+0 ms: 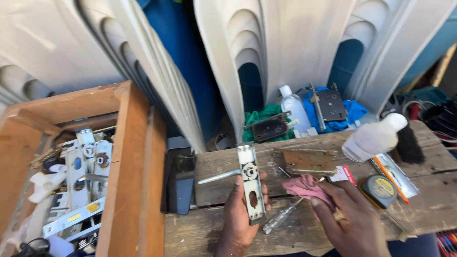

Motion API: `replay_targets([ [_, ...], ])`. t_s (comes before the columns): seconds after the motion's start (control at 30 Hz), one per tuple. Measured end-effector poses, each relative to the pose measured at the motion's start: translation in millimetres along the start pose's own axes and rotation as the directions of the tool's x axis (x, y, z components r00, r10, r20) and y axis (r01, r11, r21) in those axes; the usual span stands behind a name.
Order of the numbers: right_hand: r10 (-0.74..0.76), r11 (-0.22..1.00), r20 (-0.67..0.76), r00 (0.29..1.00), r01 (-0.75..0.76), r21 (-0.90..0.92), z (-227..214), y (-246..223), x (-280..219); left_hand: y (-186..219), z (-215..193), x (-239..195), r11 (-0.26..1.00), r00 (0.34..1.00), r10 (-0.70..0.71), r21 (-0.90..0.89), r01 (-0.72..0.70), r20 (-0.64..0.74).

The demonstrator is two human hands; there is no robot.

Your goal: Cleaning and lubricating a metal door handle mechanism using a liquid cleaner and a cloth.

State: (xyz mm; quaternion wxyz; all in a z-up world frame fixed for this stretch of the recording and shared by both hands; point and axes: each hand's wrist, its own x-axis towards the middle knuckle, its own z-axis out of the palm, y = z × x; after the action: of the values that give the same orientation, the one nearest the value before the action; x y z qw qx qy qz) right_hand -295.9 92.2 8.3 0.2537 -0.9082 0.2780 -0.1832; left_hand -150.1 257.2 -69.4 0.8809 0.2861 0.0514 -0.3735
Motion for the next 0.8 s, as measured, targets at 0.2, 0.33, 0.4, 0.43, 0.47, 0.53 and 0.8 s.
replay_targets([
  [0.2, -0.139, 0.987, -0.101, 0.985, 0.146, 0.064, 4.0, -61.6, 43.3, -0.8, 3.3, -4.9, 0.998, 0.999, -0.039, 0.054, 0.038, 0.012],
  [0.33, -0.177, 0.984, 0.283, 0.943, 0.17, 0.047, 48.4, -84.7, 90.9, -3.8, 0.2, -2.8, 0.998, 0.999, -0.048, 0.046, 0.048, -0.006],
  [0.4, -0.295, 0.952, 0.195, 0.936, 0.268, 0.149, 60.5, -77.1, 79.8, -8.2, -7.1, 4.4, 1.0, 1.0, -0.006, 0.006, 0.007, -0.016],
  [0.43, -0.399, 0.898, 0.094, 0.912, 0.368, 0.243, 69.1, -74.6, 75.0, -8.4, -12.7, 8.3, 0.999, 0.999, 0.035, -0.031, -0.036, -0.027],
  [0.47, -0.405, 0.895, 0.103, 0.909, 0.371, 0.247, 72.2, -66.3, 71.4, -6.8, -9.0, 5.0, 0.999, 0.999, 0.04, -0.035, -0.042, -0.036],
  [0.53, -0.422, 0.904, 0.022, 0.906, 0.419, 0.084, 77.1, -45.9, 63.2, -7.1, -1.2, -0.7, 1.0, 1.0, 0.017, 0.006, -0.016, -0.014],
  [0.8, -0.603, 0.791, -0.118, 0.789, 0.611, 0.045, 71.6, -35.0, 41.4, -15.2, -13.1, 6.4, 0.995, 0.981, -0.012, 0.094, 0.031, -0.195],
])
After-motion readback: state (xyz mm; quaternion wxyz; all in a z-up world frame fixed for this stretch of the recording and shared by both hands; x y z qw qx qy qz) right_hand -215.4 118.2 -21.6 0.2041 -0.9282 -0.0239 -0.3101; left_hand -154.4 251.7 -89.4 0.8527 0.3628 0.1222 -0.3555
